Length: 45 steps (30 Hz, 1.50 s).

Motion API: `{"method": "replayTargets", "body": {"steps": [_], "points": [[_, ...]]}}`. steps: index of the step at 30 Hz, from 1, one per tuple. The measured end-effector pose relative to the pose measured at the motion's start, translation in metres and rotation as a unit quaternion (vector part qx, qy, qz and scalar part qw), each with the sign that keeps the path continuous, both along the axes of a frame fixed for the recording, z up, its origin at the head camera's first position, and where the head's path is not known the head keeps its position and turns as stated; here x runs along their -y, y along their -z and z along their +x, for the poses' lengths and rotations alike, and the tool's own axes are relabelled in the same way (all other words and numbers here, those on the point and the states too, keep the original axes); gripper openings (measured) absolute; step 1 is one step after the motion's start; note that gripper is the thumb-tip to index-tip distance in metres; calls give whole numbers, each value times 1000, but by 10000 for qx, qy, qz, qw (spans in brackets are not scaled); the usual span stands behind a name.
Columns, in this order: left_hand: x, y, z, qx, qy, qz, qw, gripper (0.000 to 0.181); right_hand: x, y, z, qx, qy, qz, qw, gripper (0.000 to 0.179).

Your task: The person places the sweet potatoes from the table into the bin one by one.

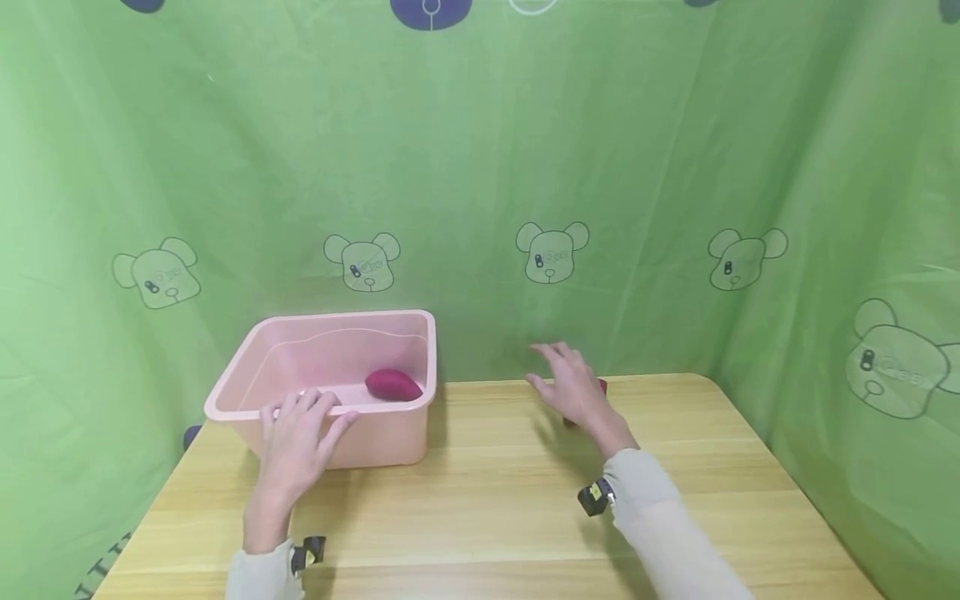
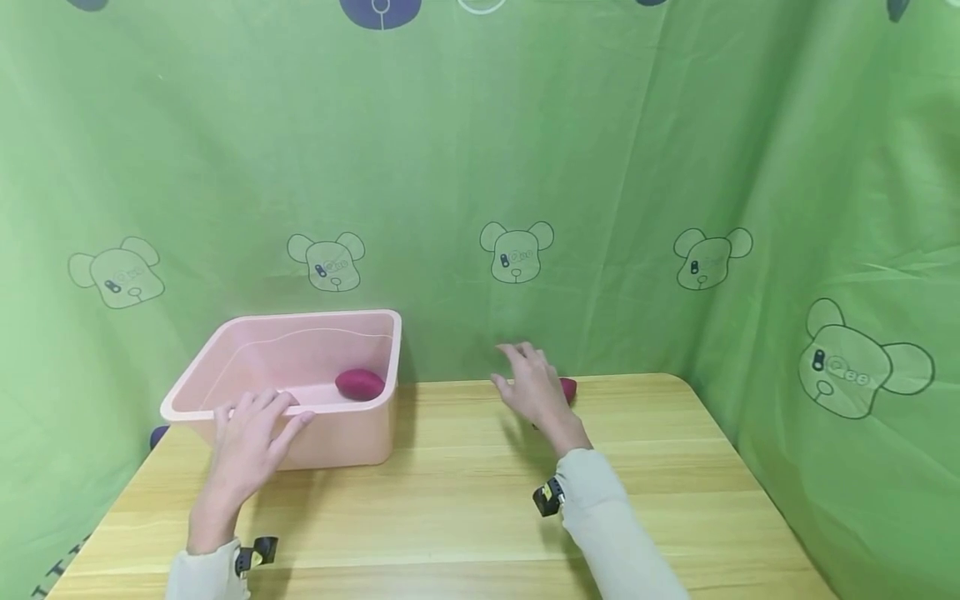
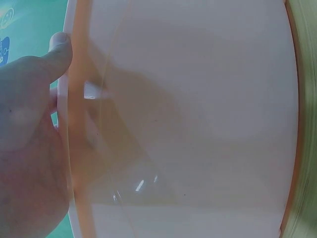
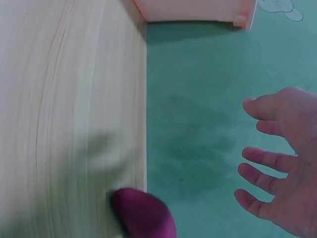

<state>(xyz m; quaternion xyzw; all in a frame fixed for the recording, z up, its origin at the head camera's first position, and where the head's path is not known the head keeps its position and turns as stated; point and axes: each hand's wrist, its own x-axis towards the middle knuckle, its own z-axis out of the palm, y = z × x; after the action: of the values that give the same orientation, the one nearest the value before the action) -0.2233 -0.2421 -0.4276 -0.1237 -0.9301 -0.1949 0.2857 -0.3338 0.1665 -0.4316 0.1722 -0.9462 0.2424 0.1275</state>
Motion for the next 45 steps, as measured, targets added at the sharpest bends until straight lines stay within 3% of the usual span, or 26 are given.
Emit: {"method": "replayTargets", "body": {"steps": [27,39,45], "points": [[0,-1,-1,89,-25,-1,10000,27,-52,25,-12,397,-276,271,9985,47],[1,0,0,46,-39,-25,10000,27,-65,38,-15,662,-506,569,9949,61],[0,0,0,97,-30,-17,9999,27,-68,42,-17,547,-686,737,9934,66]]}}
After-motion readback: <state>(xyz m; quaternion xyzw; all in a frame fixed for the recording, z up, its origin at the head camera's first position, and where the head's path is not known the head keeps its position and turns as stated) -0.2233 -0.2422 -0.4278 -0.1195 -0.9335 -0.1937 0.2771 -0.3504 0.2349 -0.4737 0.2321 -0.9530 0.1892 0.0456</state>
